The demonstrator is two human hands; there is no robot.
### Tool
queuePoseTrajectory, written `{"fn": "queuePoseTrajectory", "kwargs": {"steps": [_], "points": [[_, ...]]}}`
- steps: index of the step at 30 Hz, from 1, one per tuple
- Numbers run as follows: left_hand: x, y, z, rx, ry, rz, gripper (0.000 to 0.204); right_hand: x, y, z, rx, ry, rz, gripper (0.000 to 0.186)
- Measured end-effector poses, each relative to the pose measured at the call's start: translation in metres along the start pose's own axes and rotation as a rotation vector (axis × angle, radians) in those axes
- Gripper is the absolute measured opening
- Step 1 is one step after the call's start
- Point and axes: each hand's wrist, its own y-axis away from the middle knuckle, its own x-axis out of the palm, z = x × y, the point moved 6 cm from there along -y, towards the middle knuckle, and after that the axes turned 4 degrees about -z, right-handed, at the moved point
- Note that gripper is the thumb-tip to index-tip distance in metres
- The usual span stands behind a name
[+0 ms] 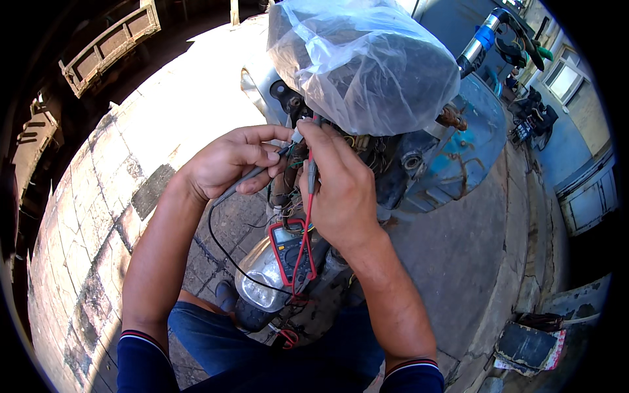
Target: The person uses a multimeter to test the electrical continuity of various wires in a motorcycle's exposed wiring harness. They systematically probe different colored wires and connectors with the multimeter probes. Later, they use a pair of red scissors to cut a wire within the harness.
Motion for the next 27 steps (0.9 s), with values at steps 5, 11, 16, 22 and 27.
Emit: {"fn": "queuePoseTrajectory", "kwargs": {"steps": [5,11,16,22,27], "points": [[0.0022,-0.001,-0.0009,0.004,0.024,0.0,0.043,0.0017,-0.0017,-0.0028,0.006,0.016,0.023,0.051],[0.0037,-0.001,0.0006,-0.003,0.058,-0.013,0.042,0.0009,-0.005,-0.0027,0.035,0.005,0.017,0.052],[0.0024,-0.0007,0.0027,0.01,0.059,-0.033,0.036,-0.0002,-0.0056,-0.0035,0.035,0.014,0.037,0.052],[0.0061,-0.0045,0.0061,0.024,0.085,-0.025,0.03,0.0006,-0.0033,-0.0048,0.055,0.002,0.037,0.051],[0.0021,-0.0018,0.0067,0.009,0.068,-0.049,0.029,-0.0002,-0.0032,-0.0057,0.045,-0.024,0.044,0.046]]}}
